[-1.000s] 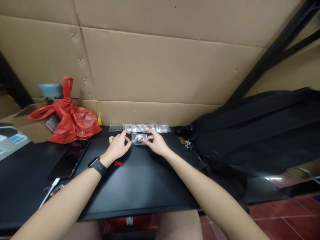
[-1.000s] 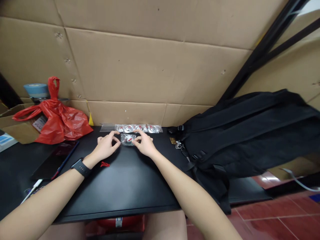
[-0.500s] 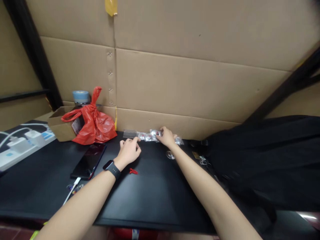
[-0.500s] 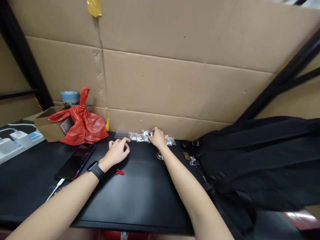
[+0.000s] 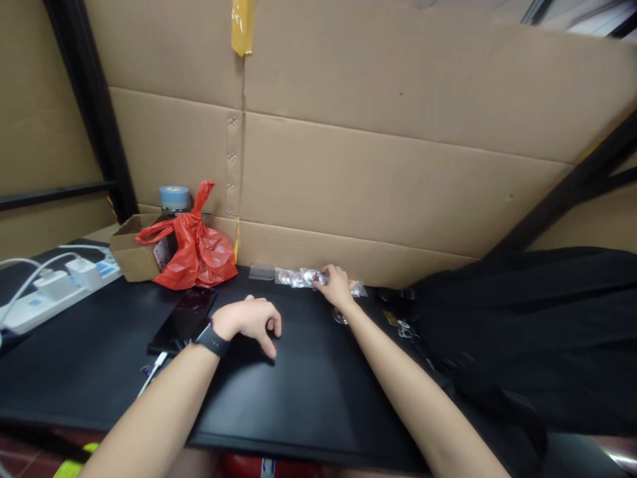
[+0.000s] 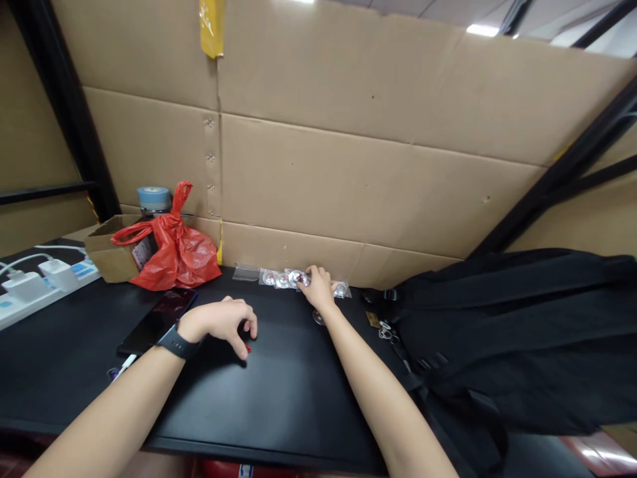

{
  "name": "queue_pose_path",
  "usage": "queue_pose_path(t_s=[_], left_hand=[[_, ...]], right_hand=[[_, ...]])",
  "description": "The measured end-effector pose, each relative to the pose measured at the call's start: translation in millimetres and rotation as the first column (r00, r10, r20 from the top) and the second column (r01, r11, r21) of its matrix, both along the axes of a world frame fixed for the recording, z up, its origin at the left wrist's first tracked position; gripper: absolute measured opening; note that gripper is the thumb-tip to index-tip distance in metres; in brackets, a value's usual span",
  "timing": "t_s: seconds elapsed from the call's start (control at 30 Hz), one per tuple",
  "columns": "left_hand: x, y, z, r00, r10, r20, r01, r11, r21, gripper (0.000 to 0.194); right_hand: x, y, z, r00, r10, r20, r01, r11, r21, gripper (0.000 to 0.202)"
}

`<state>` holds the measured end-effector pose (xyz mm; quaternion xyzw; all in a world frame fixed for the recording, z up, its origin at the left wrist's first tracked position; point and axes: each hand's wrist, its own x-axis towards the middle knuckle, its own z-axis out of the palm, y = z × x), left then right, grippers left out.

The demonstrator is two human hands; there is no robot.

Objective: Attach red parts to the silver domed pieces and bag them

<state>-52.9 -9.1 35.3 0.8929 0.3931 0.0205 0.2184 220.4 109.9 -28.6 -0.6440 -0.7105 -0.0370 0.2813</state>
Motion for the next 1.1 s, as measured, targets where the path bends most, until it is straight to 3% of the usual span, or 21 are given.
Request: queue_pose_path(t_s=[0.2, 0.37, 0.83, 1.1], left_hand=[[2, -4, -6.8, 1.000, 0.008, -0.030, -0.006, 0.999, 0.048, 0.007], [3, -2, -9.5, 0.996, 0.057, 0.068, -0.067, 0.986, 0.153, 0.010], [9, -2, -4.8, 0.982, 0.081, 0.173, -0.127, 0.955, 0.270, 0.008], [11, -2, -5.0, 0.957, 0.164, 0.238, -0.229, 0.934, 0.276, 0.006]], right_hand=[[-9, -6, 2.5, 0.999, 0.018, 0.049, -0.016, 0.999, -0.032, 0.030], [-12, -11, 1.4, 0.998, -0.011, 0.060, 0.012, 1.000, -0.026, 0.033], [-13, -19, 3.5, 0.998, 0.000, 0.063, 0.003, 0.999, -0.038, 0.043], [-12, -36, 29.6, 0.994, 0.039, 0.097, -0.030, 0.995, -0.093, 0.048]])
